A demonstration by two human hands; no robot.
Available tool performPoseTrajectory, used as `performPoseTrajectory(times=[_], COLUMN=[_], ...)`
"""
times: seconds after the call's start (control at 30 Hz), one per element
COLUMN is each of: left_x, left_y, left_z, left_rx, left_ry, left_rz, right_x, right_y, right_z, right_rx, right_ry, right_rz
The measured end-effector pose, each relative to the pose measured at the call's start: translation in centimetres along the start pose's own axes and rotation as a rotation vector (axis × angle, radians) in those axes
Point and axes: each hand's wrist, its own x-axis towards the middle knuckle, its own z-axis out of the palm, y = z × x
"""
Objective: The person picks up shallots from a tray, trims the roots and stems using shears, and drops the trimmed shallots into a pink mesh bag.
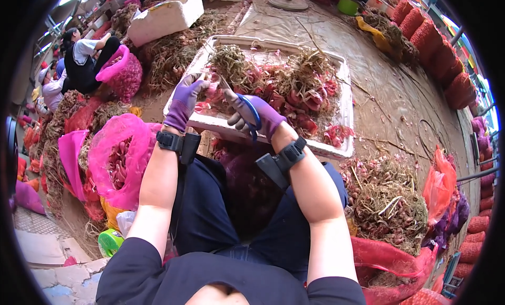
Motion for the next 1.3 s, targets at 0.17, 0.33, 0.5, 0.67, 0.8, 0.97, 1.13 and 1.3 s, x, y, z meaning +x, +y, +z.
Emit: performPoseTrajectory(times=[0.17,0.33,0.5,0.67,0.8,0.97,1.13,1.3], left_x=[0.1,-1.6,-2.6,-2.6,-2.0,-1.5,-2.5,-2.7], left_y=[-0.4,1.9,2.9,1.4,-1.5,-1.6,1.1,0.3], left_z=[-1.4,4.0,9.1,12.5,13.1,13.2,12.3,11.4], left_rx=[-0.243,-0.379,0.059,0.406,0.041,0.164,0.029,0.008], left_ry=[-0.157,-0.412,-0.405,-0.266,-0.394,-0.466,-0.536,-0.602], left_rz=[-0.066,-0.02,0.133,0.491,0.118,0.152,-0.118,-0.069], right_x=[-1.3,-1.8,-2.7,-3.9,-4.2,-4.6,-5.3,-4.9], right_y=[-1.0,0.7,1.3,2.2,2.9,2.3,0.4,1.1], right_z=[0.8,-1.0,-3.2,-5.5,-6.7,-7.5,-5.5,-5.9], right_rx=[-0.166,-0.127,0.077,0.156,0.159,0.041,0.096,-0.264], right_ry=[0.233,0.519,0.616,0.675,0.688,0.753,0.598,0.485], right_rz=[-0.085,-0.6,-0.682,-0.564,-0.653,-0.579,-0.726,-0.676])
